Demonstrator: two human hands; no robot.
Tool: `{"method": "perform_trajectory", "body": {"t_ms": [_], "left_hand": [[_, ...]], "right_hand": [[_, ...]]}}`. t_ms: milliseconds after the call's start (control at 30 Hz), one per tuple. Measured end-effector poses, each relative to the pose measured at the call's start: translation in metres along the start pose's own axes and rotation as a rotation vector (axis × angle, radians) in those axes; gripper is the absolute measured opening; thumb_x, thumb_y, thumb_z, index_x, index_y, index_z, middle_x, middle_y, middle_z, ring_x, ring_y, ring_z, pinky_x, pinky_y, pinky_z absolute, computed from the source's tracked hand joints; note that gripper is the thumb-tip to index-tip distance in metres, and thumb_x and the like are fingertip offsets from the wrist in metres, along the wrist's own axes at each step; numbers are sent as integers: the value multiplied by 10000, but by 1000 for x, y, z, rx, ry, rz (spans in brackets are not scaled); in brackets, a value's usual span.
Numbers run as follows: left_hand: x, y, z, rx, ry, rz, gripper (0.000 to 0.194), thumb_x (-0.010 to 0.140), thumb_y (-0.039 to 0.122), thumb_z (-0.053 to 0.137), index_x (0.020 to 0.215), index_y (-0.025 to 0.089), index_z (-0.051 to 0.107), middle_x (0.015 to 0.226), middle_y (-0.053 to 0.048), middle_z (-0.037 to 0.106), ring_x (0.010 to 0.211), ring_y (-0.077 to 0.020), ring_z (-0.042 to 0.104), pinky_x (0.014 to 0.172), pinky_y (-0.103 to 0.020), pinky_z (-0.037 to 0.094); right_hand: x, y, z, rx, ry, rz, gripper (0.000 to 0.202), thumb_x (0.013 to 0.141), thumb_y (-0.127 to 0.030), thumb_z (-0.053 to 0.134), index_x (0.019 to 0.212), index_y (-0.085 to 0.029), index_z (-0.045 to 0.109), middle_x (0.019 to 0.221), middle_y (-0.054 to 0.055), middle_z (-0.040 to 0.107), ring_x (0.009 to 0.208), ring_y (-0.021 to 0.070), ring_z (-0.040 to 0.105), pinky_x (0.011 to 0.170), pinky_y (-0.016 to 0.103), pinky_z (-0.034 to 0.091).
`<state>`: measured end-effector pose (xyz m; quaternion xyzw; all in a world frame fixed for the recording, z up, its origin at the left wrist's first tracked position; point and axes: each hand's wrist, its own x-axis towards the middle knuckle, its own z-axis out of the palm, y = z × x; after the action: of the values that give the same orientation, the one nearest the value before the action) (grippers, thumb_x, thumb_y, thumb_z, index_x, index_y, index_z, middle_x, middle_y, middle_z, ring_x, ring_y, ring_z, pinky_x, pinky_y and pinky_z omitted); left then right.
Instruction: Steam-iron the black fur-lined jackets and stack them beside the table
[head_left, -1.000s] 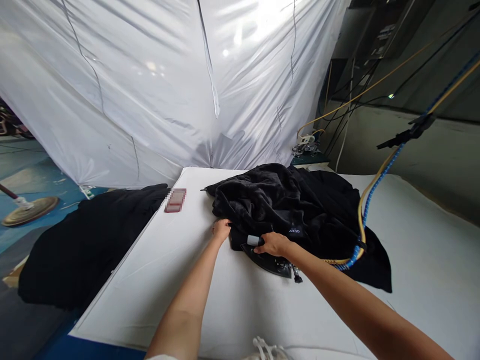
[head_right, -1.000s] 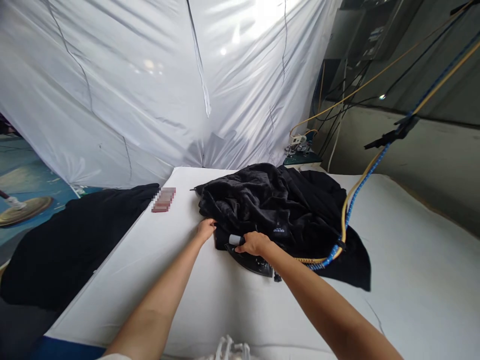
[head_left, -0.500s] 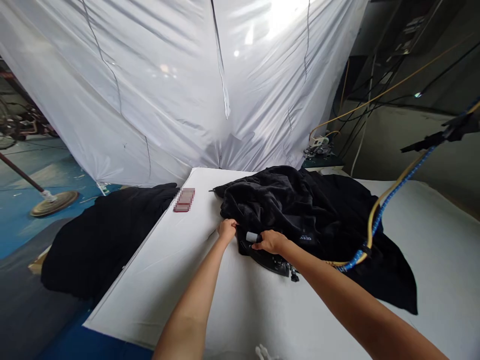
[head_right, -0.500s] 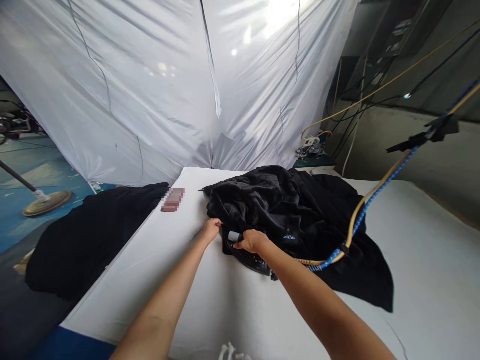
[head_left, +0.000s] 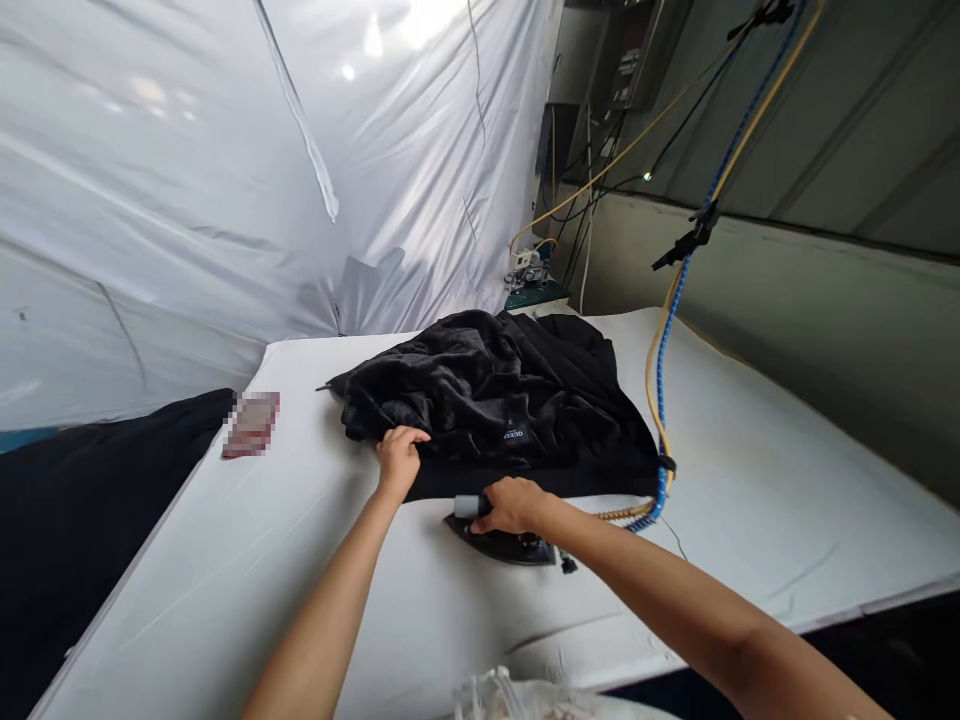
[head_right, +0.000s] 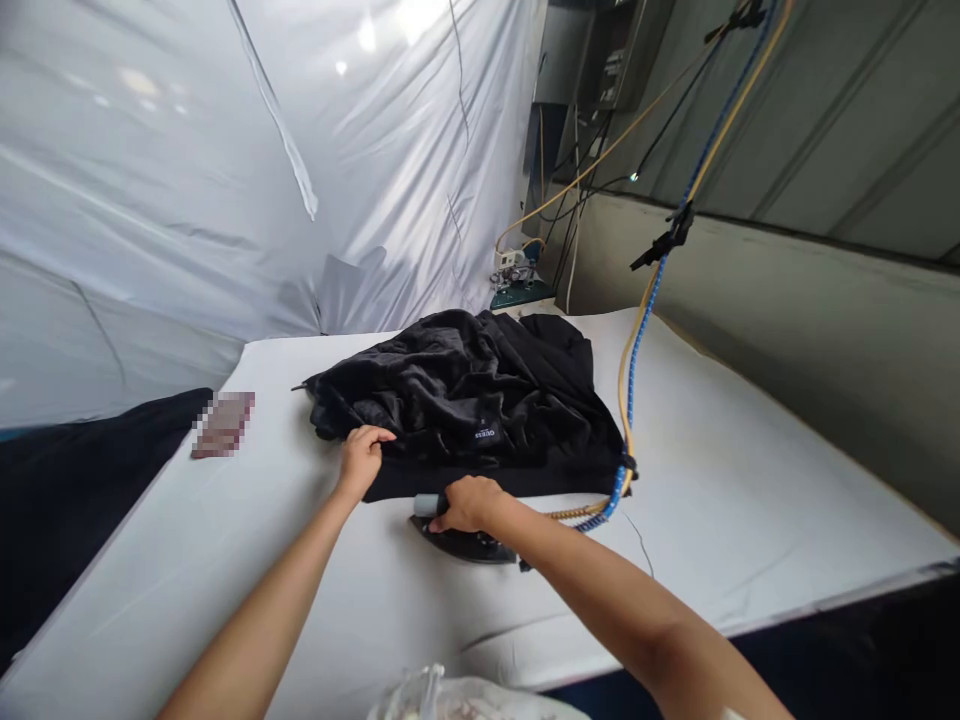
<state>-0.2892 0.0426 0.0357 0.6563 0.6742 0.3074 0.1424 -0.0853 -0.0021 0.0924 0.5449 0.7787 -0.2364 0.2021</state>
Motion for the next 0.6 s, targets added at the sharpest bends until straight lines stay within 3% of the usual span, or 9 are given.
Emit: {"method": "perform_trajectory", "body": {"t_ms": [133,333,600], "left_hand": [[-4,38,23,66,-204,148,359,726,35,434,853,289,655,1035,18,624,1044,-182,447,883,-335,303],[-6,80,61,47,-313,398,361,732,35,455,919,286,635,1037,25,632,1007,-170,444,859,-363,269],[2,118,102,137,-354,368,314,781,92,448,930,296,634,1034,16,633,979,-178,435,822,-363,268]], "right_hand": [[-14,64,-10,-10,70,76,626,610,-693,493,981,-213,647,971,102,647,894,294,602,697,348,455],[-30,150,-21,-1,73,201,550,609,-648,531,925,-213,645,914,94,647,884,301,593,681,342,430],[-61,234,-9,77,61,409,528,623,-629,525,945,-222,626,932,86,637,905,303,576,715,365,409]]}}
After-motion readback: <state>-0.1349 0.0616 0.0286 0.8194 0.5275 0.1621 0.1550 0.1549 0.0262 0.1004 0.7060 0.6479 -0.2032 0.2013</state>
